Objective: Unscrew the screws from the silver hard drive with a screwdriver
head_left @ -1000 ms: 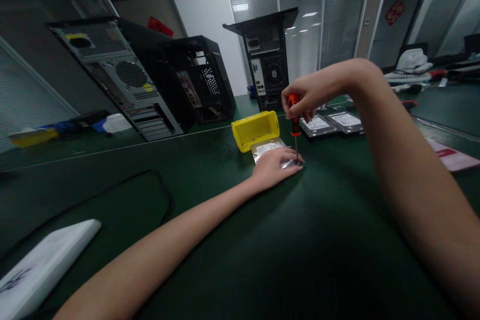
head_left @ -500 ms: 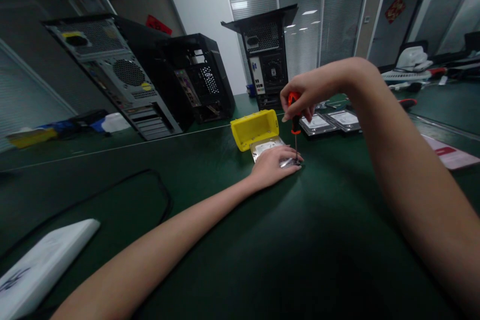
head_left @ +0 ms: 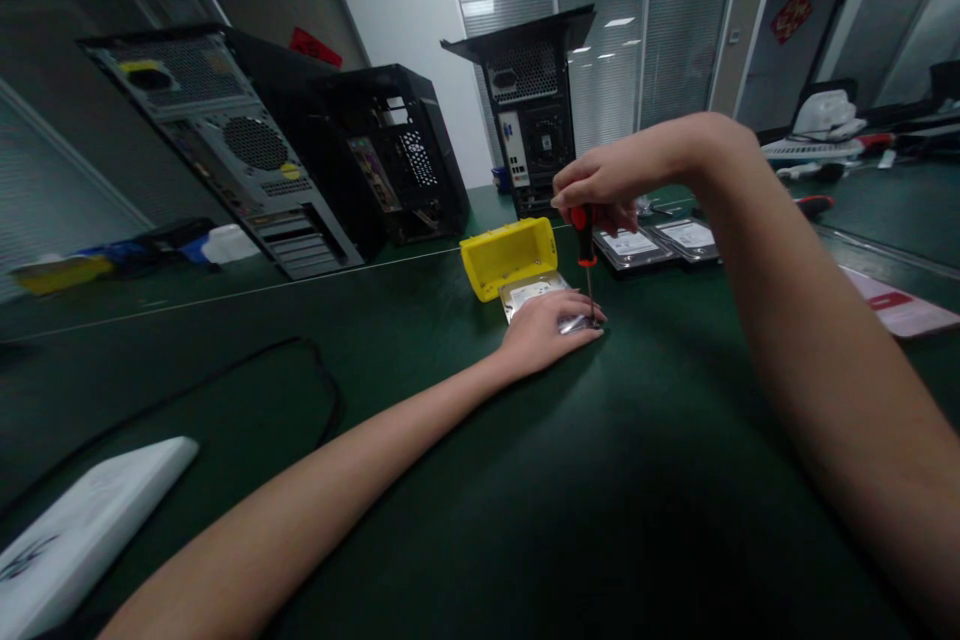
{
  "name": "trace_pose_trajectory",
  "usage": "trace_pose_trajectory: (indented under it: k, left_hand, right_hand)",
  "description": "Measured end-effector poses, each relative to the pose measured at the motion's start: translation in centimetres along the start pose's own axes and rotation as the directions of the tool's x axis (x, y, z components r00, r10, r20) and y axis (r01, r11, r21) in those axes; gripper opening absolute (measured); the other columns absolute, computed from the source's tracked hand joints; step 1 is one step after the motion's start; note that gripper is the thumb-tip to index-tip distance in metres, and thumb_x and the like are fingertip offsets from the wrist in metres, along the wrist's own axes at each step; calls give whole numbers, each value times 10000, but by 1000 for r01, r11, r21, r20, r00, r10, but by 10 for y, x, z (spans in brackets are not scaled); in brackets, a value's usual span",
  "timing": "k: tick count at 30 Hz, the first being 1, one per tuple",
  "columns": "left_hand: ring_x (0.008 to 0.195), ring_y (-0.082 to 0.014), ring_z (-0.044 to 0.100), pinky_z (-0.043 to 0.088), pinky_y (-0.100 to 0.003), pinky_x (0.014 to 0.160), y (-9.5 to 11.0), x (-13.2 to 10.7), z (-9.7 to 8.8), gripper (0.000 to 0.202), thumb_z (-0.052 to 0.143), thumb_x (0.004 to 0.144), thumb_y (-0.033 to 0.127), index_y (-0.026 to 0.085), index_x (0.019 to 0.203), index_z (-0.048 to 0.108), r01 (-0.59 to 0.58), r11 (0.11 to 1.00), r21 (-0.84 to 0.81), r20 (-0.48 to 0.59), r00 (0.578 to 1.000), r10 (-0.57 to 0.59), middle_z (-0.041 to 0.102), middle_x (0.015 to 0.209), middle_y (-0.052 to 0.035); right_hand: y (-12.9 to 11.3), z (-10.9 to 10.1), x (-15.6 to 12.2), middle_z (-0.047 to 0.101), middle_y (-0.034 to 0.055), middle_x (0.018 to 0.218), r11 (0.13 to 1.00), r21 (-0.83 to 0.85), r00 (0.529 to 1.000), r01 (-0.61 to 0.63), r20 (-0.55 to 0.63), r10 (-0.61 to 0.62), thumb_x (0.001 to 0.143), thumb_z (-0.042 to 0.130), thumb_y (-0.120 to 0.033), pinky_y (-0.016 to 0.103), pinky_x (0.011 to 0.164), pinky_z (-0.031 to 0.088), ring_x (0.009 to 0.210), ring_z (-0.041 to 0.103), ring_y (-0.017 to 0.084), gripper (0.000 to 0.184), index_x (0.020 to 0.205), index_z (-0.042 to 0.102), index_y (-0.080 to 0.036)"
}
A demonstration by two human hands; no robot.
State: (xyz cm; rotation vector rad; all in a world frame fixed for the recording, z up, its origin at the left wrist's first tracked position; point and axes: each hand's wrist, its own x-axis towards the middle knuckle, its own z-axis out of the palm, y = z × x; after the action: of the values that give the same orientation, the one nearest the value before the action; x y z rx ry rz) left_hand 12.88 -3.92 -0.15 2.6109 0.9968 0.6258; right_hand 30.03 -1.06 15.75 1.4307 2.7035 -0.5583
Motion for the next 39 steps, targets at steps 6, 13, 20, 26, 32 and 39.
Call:
trace_pose_trajectory:
  k: [6,13,20,26,32,39]
  left_hand:
    - [1092,-211,540,419,-378,940,-1,0,1,273,534,842,381,230,1029,665,11,1000,-1,-6,1000,-11,619,1131,-48]
    - [1083,-205,545,419,-371,941,-2,0,1,269,540,842,379,232,1029,666,-2,1000,10,-11,1000,2,623,1119,-42]
    - [1083,-208,544,416,-376,947,1,0,1,259,540,844,372,232,1018,670,5,1000,0,-15,1000,-5,631,1104,-42]
    - [1063,-200,550,418,-371,942,-1,1,2,258,542,845,369,232,1026,665,-28,1000,7,-23,999,28,633,1094,-34]
    - [1055,-201,556,424,-372,935,0,0,2,248,544,844,352,231,1024,665,-26,1000,13,-25,999,26,638,1086,-34]
    - [1100,-214,538,421,-385,940,-2,1,1,255,546,838,357,233,1024,669,-5,1000,22,-18,1000,5,626,1122,-47]
  right_hand:
    - [-6,-1,-6,675,55,771,999,-24,999,-29,41,29,873,300,-564,245,718,493,767,667,152,581,1006,635,-108]
    - [0,1,-1,686,69,837,997,17,996,-74,-50,75,831,358,-619,314,703,542,836,670,219,596,1074,633,-149]
    - [-2,2,0,679,59,824,1000,-4,998,-3,-61,3,846,361,-593,288,686,537,825,670,204,561,1050,624,-143]
    - [1,0,5,672,55,791,997,-63,998,-48,-44,46,834,346,-626,266,651,524,752,669,171,607,1069,623,-139]
    - [-3,5,6,654,93,704,996,-43,992,-73,-109,68,812,297,-690,264,586,509,695,658,186,726,1002,640,-79]
    - [-6,7,1,660,100,760,996,73,995,-55,-81,61,920,228,-459,270,632,526,699,653,165,560,1006,636,-85]
